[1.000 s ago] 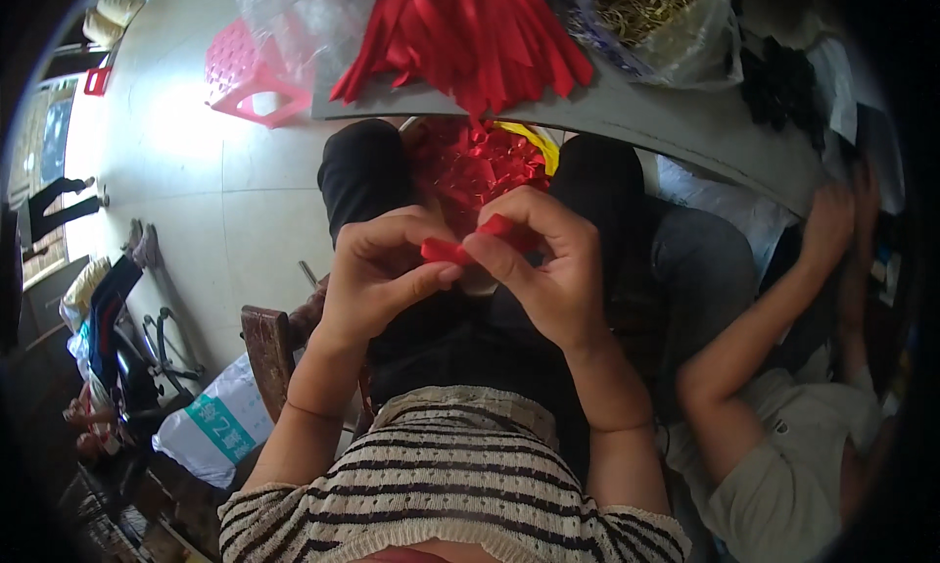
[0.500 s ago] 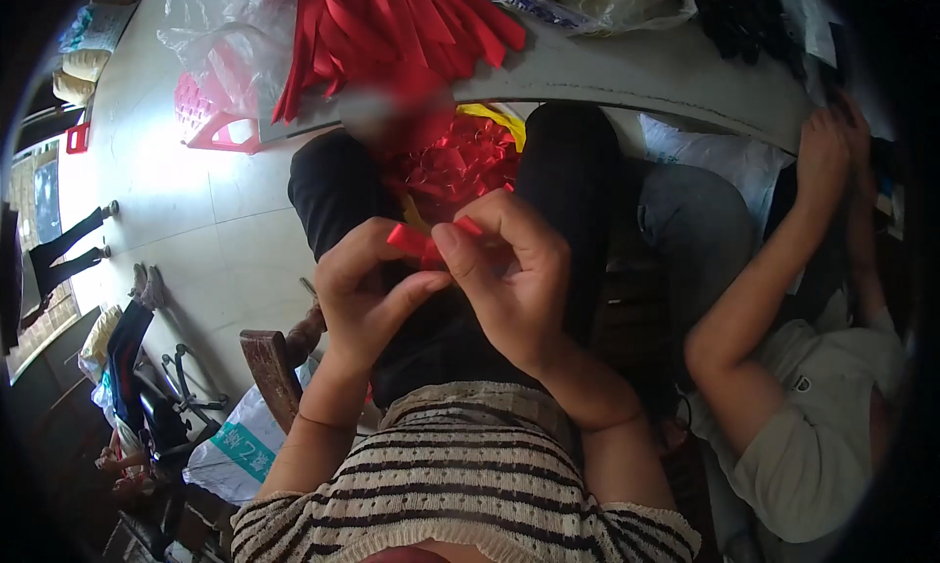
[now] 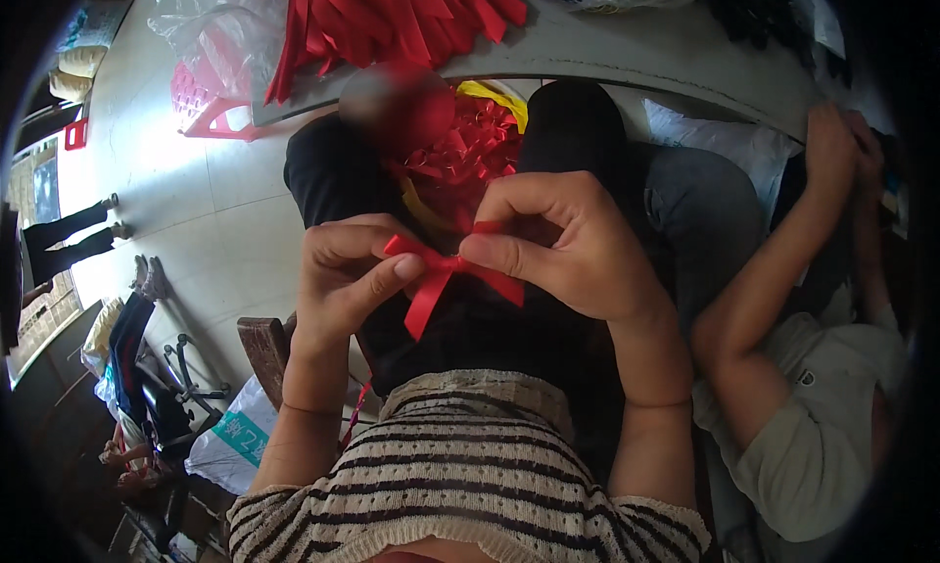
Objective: Tying red ribbon into decorative bows using gold wire.
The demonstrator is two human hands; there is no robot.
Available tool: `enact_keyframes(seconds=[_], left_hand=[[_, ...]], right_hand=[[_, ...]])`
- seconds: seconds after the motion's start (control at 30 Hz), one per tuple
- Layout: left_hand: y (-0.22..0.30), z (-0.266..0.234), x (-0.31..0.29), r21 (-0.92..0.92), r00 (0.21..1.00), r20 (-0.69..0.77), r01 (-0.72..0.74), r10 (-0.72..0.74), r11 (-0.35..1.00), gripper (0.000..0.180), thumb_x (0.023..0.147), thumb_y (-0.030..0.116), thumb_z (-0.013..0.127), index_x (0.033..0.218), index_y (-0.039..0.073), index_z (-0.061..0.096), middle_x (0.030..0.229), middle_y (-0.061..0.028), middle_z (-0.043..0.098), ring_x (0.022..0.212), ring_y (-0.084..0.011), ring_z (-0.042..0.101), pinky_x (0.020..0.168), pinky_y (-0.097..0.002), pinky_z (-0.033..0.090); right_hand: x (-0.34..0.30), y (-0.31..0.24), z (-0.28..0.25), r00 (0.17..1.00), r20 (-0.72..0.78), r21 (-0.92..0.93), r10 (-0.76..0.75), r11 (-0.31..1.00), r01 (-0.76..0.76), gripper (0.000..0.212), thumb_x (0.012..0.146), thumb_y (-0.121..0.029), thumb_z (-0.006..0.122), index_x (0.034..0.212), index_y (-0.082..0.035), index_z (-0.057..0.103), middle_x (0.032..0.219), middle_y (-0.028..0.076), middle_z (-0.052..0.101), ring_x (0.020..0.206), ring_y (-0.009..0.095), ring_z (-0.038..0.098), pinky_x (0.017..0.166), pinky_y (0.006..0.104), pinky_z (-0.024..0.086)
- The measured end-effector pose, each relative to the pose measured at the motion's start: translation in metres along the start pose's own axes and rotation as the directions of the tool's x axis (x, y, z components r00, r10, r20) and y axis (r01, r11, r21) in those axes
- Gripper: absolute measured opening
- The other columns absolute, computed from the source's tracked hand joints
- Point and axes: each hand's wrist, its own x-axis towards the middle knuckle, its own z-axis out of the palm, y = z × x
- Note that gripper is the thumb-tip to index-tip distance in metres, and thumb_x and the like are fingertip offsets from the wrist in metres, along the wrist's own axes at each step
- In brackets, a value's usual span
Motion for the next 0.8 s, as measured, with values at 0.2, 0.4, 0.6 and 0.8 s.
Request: enact_keyframes(seconds=[0.2, 0.4, 0.6, 0.8], left_hand=[[-0.004, 0.002, 0.006, 0.204, 0.992, 0.066, -0.118, 0.107, 0.972, 0.016, 0.073, 0.005, 0.075, 0.085, -0.002, 0.068, 0.073, -0.0048, 0.06, 0.067, -0.0088, 0.056, 0.058, -0.0218, 0.043], [-0.012, 0.008, 0.009, 0.129, 0.988, 0.008, -0.153, 0.153, 0.98, 0.018, 0.073, 0.002, 0.074, 0.088, -0.003, 0.066, 0.074, -0.0037, 0.062, 0.069, -0.0081, 0.057, 0.062, -0.0204, 0.045], [-0.014, 0.013, 0.006, -0.025, 0.991, -0.099, -0.089, 0.086, 0.996, 0.011, 0.078, 0.001, 0.068, 0.085, -0.003, 0.061, 0.076, -0.0039, 0.062, 0.066, -0.0082, 0.058, 0.059, -0.0199, 0.047], [-0.02, 0.015, 0.005, -0.449, 0.999, -0.053, -0.025, 0.002, 0.893, 0.013, 0.079, 0.004, 0.068, 0.088, -0.002, 0.059, 0.075, -0.0043, 0.062, 0.066, -0.0093, 0.059, 0.058, -0.0215, 0.048]], right_hand=[[0.004, -0.003, 0.005, 1.0, 0.004, -0.154, 0.019, 0.988, -0.018, 0.012, 0.079, -0.005, 0.068, 0.075, 0.001, 0.059, 0.065, -0.001, 0.055, 0.061, 0.003, 0.051, 0.054, 0.019, 0.039], [0.01, 0.009, 0.014, 0.981, -0.067, -0.23, -0.183, 0.959, 0.164, 0.015, 0.078, -0.011, 0.07, 0.078, 0.001, 0.06, 0.068, 0.002, 0.059, 0.063, 0.004, 0.054, 0.056, 0.0212, 0.042], [-0.002, 0.017, 0.02, 0.994, 0.019, 0.073, 0.106, 0.992, -0.107, 0.018, 0.088, -0.016, 0.061, 0.084, 0.001, 0.055, 0.073, 0.003, 0.058, 0.064, 0.008, 0.056, 0.057, 0.0212, 0.045], [-0.006, 0.04, 0.04, 0.996, -0.057, 0.308, -0.067, 0.948, 0.081, 0.017, 0.09, -0.015, 0.058, 0.083, 0.0, 0.053, 0.078, 0.006, 0.056, 0.067, 0.008, 0.055, 0.061, 0.0205, 0.044]])
